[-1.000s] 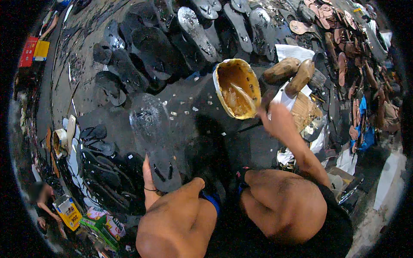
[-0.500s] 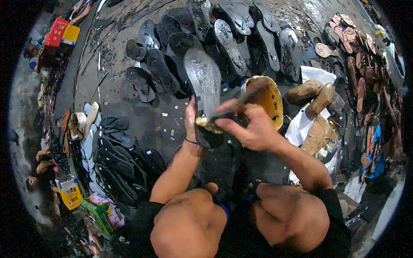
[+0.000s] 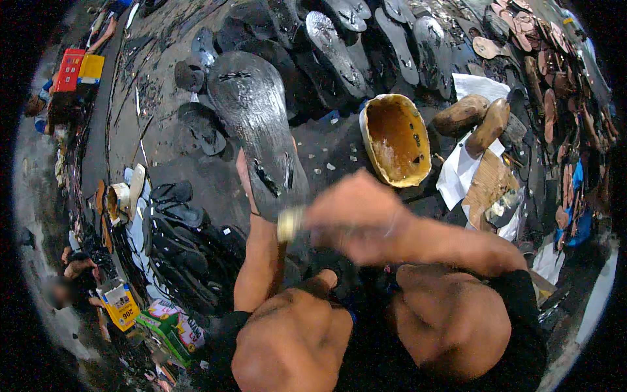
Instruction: The person sits on the ground and repeatedly applies a dark liquid to black flip-flops using a brush. They dip the brush into a yellow container, coat the soles and straps of each sandal, and place the treated items back into a pile.
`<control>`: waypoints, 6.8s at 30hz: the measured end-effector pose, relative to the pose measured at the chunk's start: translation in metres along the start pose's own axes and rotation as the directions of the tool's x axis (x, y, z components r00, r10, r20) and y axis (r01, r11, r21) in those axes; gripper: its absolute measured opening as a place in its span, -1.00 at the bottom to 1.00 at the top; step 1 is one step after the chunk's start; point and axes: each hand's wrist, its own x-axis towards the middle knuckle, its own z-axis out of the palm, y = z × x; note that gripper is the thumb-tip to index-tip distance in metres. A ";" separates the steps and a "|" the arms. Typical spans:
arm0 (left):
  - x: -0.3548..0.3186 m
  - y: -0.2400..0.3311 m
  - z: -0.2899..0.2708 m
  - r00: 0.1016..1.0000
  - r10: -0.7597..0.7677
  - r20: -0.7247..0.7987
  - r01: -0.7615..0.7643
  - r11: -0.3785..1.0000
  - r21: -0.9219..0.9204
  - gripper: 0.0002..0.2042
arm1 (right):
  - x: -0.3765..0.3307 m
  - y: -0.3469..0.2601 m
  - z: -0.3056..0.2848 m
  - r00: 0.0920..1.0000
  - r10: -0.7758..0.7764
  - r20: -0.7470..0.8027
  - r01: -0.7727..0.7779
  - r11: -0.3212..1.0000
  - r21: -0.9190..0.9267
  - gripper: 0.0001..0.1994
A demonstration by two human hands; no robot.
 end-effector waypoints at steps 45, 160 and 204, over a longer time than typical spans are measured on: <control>0.216 -0.081 0.138 0.982 -0.177 0.059 0.122 0.849 0.513 -0.75 | -0.112 0.010 -0.070 0.615 0.518 -0.594 -0.695 0.712 -0.099 -0.80; -0.120 0.021 -0.081 0.973 -0.177 -0.148 0.214 0.934 0.288 -0.57 | -0.104 0.031 -0.091 0.601 0.704 -0.378 -0.683 0.206 -0.701 -0.73; 0.008 0.013 0.009 0.975 -0.209 0.079 0.185 0.953 0.240 -0.53 | 0.024 0.005 0.002 0.952 -0.305 0.007 0.289 0.893 -0.344 -0.76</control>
